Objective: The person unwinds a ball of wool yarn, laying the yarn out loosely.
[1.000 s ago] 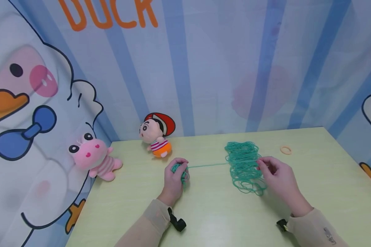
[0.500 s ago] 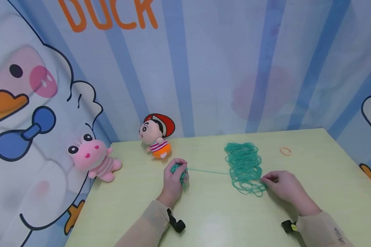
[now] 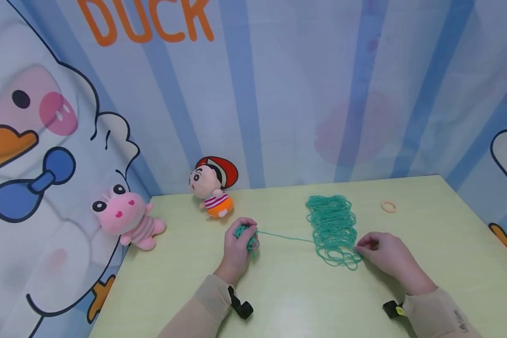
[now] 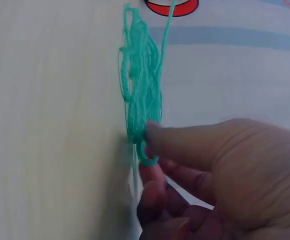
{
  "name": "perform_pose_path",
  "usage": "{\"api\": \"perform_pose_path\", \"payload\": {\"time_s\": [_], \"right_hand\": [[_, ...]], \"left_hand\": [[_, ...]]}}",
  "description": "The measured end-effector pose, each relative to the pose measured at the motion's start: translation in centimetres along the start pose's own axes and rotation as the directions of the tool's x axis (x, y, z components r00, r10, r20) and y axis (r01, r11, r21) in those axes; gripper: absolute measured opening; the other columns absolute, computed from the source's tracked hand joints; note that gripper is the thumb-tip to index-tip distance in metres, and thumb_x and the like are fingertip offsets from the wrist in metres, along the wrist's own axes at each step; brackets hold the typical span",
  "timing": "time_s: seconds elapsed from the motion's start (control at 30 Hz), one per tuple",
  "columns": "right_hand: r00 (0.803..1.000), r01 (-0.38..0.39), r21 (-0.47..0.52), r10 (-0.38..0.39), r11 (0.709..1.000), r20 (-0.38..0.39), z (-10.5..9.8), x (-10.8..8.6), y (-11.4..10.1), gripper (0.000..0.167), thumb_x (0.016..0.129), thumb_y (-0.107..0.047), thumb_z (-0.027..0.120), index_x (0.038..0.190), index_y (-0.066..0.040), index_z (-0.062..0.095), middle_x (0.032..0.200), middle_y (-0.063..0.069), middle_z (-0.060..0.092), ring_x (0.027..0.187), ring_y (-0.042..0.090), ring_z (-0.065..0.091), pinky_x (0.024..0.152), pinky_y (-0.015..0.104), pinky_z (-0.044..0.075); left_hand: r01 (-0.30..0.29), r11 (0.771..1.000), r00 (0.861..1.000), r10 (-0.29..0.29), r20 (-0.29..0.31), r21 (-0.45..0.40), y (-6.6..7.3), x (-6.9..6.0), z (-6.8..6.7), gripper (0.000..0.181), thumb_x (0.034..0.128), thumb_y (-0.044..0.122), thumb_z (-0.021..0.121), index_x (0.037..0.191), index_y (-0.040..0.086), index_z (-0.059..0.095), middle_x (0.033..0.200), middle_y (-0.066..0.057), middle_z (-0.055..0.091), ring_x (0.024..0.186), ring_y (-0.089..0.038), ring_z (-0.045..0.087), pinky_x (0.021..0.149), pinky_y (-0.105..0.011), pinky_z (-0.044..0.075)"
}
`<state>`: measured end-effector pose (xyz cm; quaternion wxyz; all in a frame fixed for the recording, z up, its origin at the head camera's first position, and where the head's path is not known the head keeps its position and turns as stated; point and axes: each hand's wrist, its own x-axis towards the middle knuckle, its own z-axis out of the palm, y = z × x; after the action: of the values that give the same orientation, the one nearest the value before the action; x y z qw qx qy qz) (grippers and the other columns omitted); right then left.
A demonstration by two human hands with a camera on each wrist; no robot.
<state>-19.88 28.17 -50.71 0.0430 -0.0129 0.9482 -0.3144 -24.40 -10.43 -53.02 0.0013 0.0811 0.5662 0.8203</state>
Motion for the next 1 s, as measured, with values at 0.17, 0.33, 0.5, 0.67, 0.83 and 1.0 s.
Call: {"api": "perform_pose_path", "payload": {"time_s": [0.17, 0.33, 0.5, 0.67, 0.83, 1.0], "right_hand": [[0.997, 0.056, 0.038, -0.054, 0.998, -0.051, 0.1, -0.6, -2.5, 0.023, 0.105, -0.036, 0.074, 0.106, -0.012, 0.073, 0.086, -0.001, 0.065, 0.068, 0.015, 0.053, 0.059, 0.030, 0.042], [0.976, 0.205, 0.095, -0.196, 0.974, -0.097, 2.0, -0.4, -7.4, 0.020, 0.107, -0.029, 0.072, 0.112, -0.010, 0.076, 0.095, 0.000, 0.073, 0.070, 0.010, 0.057, 0.061, 0.026, 0.048], [0.958, 0.285, 0.197, -0.286, 0.938, -0.025, 5.0, 0.5, -12.1, 0.035, 0.108, -0.028, 0.071, 0.137, -0.010, 0.073, 0.127, 0.008, 0.079, 0.075, 0.009, 0.062, 0.063, 0.026, 0.052], [0.944, 0.312, 0.226, -0.327, 0.923, 0.035, 7.6, 1.7, -15.6, 0.043, 0.110, -0.029, 0.067, 0.150, -0.011, 0.066, 0.138, 0.008, 0.077, 0.073, 0.008, 0.062, 0.063, 0.025, 0.052], [0.937, 0.337, 0.197, -0.348, 0.921, 0.020, 8.9, 2.4, -17.0, 0.029, 0.112, -0.024, 0.065, 0.135, -0.011, 0.077, 0.117, 0.003, 0.082, 0.065, 0.007, 0.057, 0.058, 0.026, 0.048], [0.928, 0.373, 0.190, -0.365, 0.908, -0.080, 8.5, 2.5, -17.1, 0.021, 0.111, -0.022, 0.066, 0.121, -0.012, 0.081, 0.100, -0.001, 0.081, 0.067, 0.005, 0.059, 0.062, 0.024, 0.050]], "left_hand": [[0.021, 1.000, 1.000, -0.021, 0.006, 0.017, -0.1, -0.1, 0.0, 0.009, 0.1063, 0.011, 0.062, 0.111, 0.003, 0.062, 0.084, 0.000, 0.058, 0.063, -0.013, 0.050, 0.056, -0.021, 0.044], [0.024, 0.999, 1.000, -0.025, 0.018, 0.028, 0.1, -0.2, 0.0, 0.018, 0.1068, 0.010, 0.061, 0.116, -0.005, 0.058, 0.090, -0.001, 0.059, 0.067, -0.014, 0.052, 0.058, -0.021, 0.047], [0.024, 0.998, 0.998, -0.027, 0.052, 0.056, 0.1, -0.1, -0.1, 0.024, 0.1059, 0.008, 0.062, 0.122, -0.009, 0.056, 0.096, 0.000, 0.061, 0.072, -0.016, 0.055, 0.064, -0.022, 0.051], [0.007, 0.996, 0.997, -0.013, 0.071, 0.093, 0.0, 0.0, -0.2, 0.026, 0.1050, 0.006, 0.064, 0.124, -0.009, 0.056, 0.102, 0.001, 0.064, 0.080, -0.017, 0.060, 0.073, -0.023, 0.057], [-0.014, 0.993, 0.996, 0.004, 0.087, 0.119, -0.1, -0.1, -0.2, 0.027, 0.1044, 0.004, 0.065, 0.125, -0.011, 0.055, 0.105, -0.001, 0.066, 0.082, -0.017, 0.062, 0.074, -0.022, 0.059], [-0.013, 0.993, 0.995, 0.001, 0.097, 0.119, 0.0, -0.1, -0.2, 0.031, 0.1037, 0.003, 0.065, 0.127, -0.014, 0.054, 0.106, -0.001, 0.066, 0.080, -0.014, 0.062, 0.072, -0.021, 0.058]]}}
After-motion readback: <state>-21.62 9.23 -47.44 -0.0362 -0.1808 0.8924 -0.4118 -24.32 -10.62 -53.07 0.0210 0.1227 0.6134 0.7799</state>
